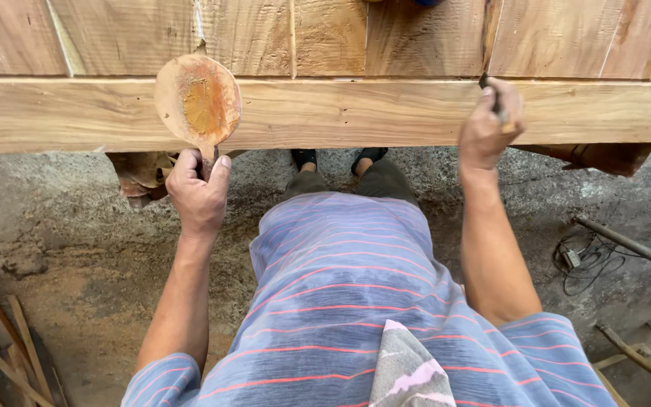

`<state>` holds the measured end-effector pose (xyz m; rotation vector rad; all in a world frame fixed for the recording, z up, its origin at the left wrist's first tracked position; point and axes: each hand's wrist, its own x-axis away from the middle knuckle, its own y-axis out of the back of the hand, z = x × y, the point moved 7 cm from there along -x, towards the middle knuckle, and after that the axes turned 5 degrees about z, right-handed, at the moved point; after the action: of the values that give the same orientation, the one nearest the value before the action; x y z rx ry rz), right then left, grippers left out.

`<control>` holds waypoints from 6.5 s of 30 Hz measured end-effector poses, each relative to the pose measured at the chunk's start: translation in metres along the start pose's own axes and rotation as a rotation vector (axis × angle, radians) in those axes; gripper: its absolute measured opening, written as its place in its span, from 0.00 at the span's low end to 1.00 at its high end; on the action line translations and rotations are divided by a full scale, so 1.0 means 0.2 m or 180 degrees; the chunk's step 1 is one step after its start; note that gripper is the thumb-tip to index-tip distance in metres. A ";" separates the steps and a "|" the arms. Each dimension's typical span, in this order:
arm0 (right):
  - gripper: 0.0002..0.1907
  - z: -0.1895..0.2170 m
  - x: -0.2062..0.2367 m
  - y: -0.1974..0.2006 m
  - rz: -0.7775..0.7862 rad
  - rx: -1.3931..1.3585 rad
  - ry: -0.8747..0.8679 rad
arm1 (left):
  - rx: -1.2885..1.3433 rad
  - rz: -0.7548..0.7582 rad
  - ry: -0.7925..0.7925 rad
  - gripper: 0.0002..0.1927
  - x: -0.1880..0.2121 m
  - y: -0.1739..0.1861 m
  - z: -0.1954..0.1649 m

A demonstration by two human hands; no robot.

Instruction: The person fills cracks and gaps in a wooden panel with wood filler. They hold a wooden spoon-shaped palette carrying filler in one hand and use a small spatula in the other to press filler into seams along the panel, then scoop more white and pink filler from cans onto the palette and continue filling.

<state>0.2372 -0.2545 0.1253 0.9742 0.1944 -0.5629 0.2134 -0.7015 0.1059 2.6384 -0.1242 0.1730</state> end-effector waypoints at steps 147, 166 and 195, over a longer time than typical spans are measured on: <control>0.08 -0.23 0.20 0.25 0.2074 -0.0370 0.0111 | -0.1201 0.0156 -0.1052 0.17 0.14 -1.23 -0.40; 0.11 -0.56 0.04 0.33 0.2228 0.0476 0.0898 | -0.1535 -0.0759 -0.0931 0.08 -0.02 -1.13 -0.26; 0.14 -0.37 -0.23 0.03 0.3284 0.0942 0.1629 | -0.1931 -0.1087 -0.0899 0.15 -0.20 -1.15 -0.18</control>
<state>0.2093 -0.1736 0.1073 1.3341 0.0390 0.6284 0.1973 -0.4805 0.0233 2.0222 0.1589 -0.3088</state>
